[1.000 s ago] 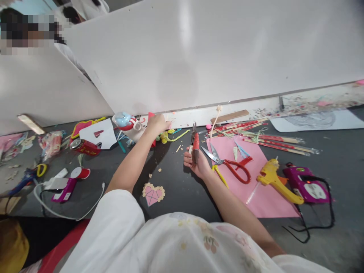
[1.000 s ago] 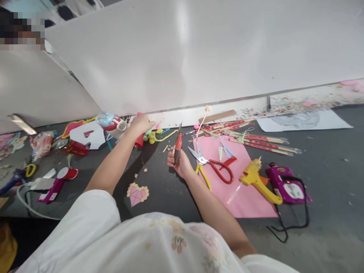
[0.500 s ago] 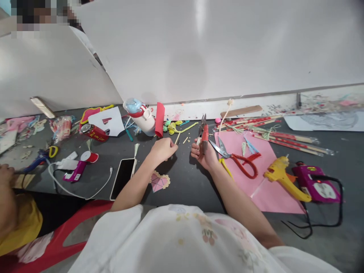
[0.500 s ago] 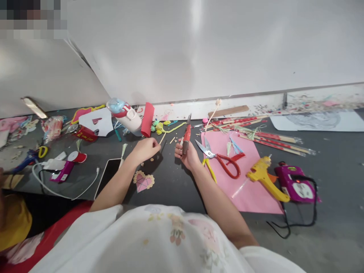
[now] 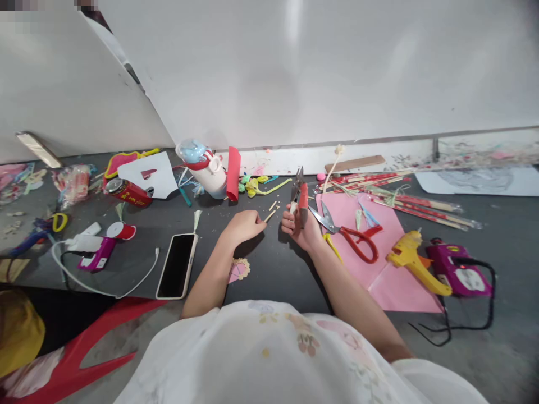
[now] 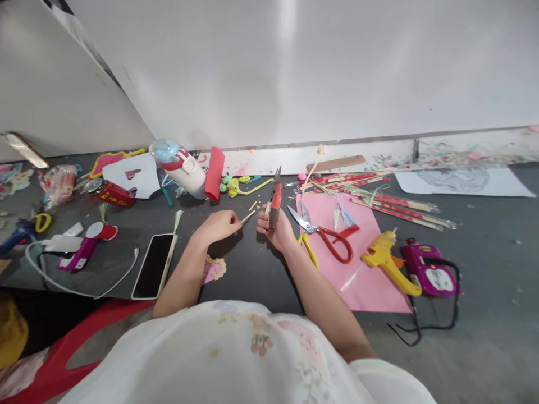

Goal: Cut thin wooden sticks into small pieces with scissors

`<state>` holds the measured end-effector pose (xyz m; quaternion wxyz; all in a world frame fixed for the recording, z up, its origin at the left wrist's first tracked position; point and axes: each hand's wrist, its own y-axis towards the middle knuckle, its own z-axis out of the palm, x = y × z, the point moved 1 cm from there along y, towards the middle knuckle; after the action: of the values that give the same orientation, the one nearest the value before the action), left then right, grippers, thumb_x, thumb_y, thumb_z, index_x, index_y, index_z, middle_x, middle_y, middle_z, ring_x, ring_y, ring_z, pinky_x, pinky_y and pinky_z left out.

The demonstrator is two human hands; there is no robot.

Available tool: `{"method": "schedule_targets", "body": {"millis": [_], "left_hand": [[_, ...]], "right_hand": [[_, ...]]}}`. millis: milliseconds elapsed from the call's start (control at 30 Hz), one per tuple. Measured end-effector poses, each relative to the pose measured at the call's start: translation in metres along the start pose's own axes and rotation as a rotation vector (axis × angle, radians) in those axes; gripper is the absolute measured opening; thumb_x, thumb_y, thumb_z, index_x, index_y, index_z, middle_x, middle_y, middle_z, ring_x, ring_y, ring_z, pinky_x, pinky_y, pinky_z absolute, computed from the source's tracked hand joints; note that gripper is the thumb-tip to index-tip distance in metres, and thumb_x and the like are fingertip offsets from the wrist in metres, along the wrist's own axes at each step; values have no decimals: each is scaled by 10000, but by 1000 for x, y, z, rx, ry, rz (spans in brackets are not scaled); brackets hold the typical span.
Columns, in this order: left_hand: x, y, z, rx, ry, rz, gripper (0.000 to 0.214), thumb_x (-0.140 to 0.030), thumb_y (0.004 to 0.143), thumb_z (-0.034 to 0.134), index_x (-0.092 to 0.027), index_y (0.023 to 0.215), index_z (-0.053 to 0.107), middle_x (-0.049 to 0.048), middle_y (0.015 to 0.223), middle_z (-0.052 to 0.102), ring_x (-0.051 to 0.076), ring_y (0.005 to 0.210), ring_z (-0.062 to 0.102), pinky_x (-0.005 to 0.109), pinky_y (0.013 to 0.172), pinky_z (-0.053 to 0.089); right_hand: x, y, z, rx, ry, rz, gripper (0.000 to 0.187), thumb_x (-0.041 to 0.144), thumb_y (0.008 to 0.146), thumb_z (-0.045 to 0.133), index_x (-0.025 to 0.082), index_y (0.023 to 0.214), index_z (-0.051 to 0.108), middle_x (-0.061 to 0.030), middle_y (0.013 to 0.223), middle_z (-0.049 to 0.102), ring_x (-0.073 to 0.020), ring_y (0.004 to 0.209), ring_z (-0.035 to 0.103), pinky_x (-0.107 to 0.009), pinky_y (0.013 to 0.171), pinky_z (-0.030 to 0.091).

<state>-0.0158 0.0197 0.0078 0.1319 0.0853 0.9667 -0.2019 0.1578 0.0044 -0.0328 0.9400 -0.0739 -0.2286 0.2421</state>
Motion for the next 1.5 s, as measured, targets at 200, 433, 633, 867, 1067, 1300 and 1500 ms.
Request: {"method": "schedule_targets", "body": {"millis": [200, 433, 633, 867, 1067, 1300, 1500], "left_hand": [[12, -4, -3, -344, 14, -179, 194, -350, 858, 435, -229, 929, 570, 45, 907, 665, 205, 823, 637, 283, 687, 428], [19, -9, -5, -524, 124, -379, 305, -333, 888, 416, -232, 1159, 512, 123, 1166, 547, 247, 856, 649, 329, 668, 488], [26, -1, 2, -579, 105, -181, 375, -301, 895, 404, -178, 1242, 474, 105, 1423, 418, 228, 994, 629, 310, 797, 513], [20, 0, 3, -513, 157, -40, 465, -290, 912, 361, -119, 1342, 402, 106, 1479, 366, 218, 1064, 606, 298, 842, 513], [4, -11, 1, -450, 250, 13, 330, -218, 882, 386, -181, 1177, 528, 62, 1458, 398, 191, 942, 637, 300, 697, 521], [-7, -1, -28, -509, 306, -12, 188, -182, 873, 394, -172, 921, 576, 78, 991, 623, 210, 929, 597, 306, 775, 481], [-16, 68, -73, -490, 348, -83, 274, -178, 872, 380, -73, 1028, 579, 162, 1049, 611, 271, 1052, 544, 354, 890, 433]], "right_hand": [[-2, 0, -2, -11, -68, -4, 76, 271, 831, 486, 201, 851, 508, 57, 604, 333, -64, 434, 302, -176, 413, 279], [-4, -2, 2, -55, -195, 29, 83, 286, 804, 520, 218, 847, 504, 62, 587, 325, -66, 425, 256, -176, 408, 231], [-6, -1, 2, -68, -219, 34, 114, 315, 806, 535, 211, 839, 504, 61, 593, 315, -58, 430, 226, -177, 410, 189], [-6, -1, -1, -89, -220, 35, 132, 323, 787, 555, 217, 841, 499, 62, 595, 308, -61, 435, 231, -181, 417, 188], [-6, 0, 0, -89, -208, 45, 124, 326, 798, 531, 218, 840, 487, 64, 592, 303, -61, 430, 233, -181, 417, 187], [-6, -1, 0, -62, -171, 41, 137, 338, 805, 531, 219, 858, 489, 66, 601, 305, -55, 435, 244, -178, 425, 214], [-4, -1, 1, -35, -123, 20, 128, 322, 803, 537, 214, 860, 497, 66, 605, 314, -55, 439, 268, -175, 425, 230]]}}
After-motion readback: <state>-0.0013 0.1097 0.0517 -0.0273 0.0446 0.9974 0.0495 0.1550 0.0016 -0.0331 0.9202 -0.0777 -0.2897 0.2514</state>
